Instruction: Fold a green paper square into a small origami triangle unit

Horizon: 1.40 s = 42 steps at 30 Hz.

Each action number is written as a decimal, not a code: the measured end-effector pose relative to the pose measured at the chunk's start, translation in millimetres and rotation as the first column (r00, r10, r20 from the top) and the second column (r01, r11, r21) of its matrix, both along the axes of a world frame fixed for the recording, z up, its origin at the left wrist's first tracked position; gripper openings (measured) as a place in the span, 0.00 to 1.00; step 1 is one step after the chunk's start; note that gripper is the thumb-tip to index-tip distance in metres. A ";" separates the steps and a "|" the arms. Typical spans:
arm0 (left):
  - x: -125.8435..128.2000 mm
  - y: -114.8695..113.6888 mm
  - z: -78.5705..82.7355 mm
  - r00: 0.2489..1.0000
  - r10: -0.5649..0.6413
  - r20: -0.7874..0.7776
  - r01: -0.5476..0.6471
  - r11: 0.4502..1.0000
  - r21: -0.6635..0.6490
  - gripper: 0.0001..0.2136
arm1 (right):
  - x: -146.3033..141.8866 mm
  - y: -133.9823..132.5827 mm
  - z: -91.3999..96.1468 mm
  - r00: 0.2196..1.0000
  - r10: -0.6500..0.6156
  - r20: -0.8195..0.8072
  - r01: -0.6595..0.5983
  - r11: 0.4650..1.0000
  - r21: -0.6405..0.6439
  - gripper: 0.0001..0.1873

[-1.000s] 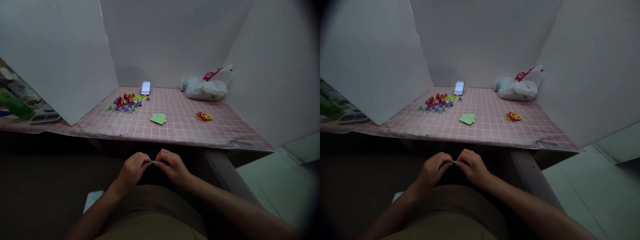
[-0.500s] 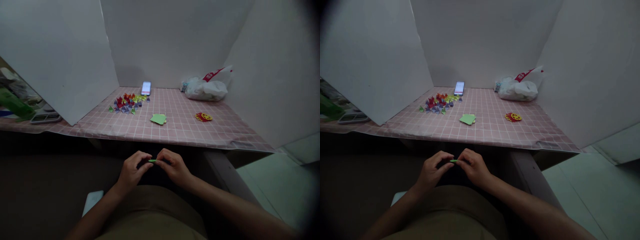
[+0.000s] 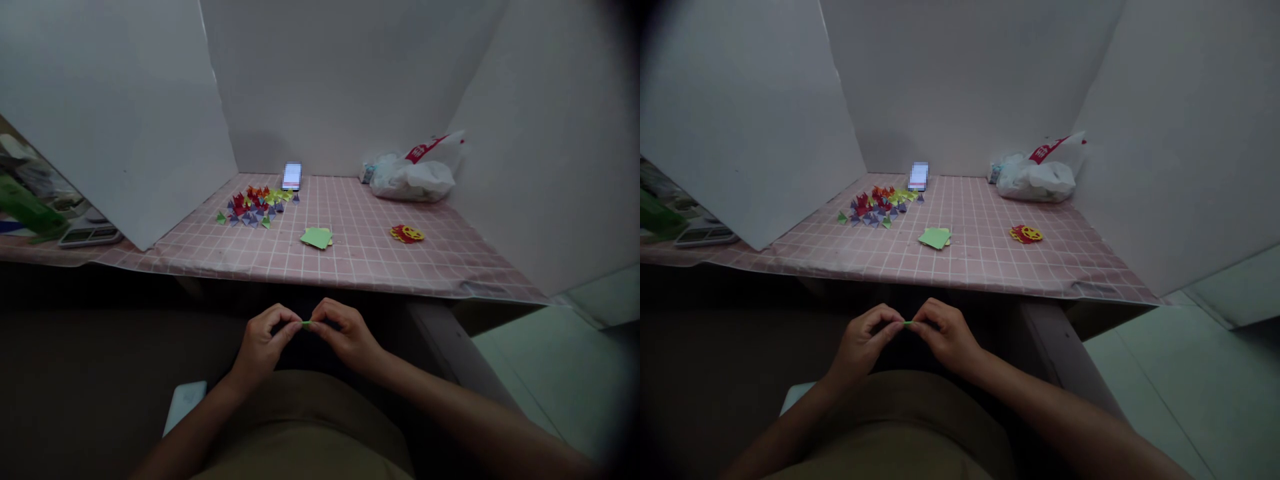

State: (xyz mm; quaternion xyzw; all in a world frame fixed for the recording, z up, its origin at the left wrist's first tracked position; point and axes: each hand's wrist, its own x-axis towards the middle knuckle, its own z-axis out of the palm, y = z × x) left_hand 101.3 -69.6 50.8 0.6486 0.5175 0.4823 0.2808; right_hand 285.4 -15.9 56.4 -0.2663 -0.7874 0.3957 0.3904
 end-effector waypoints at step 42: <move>11.3 3.3 -3.9 0.921 -0.016 0.390 0.176 0.909 -0.379 0.11 | -8.7 -4.5 -9.4 0.998 -0.059 -0.025 0.039 0.861 -0.508 0.11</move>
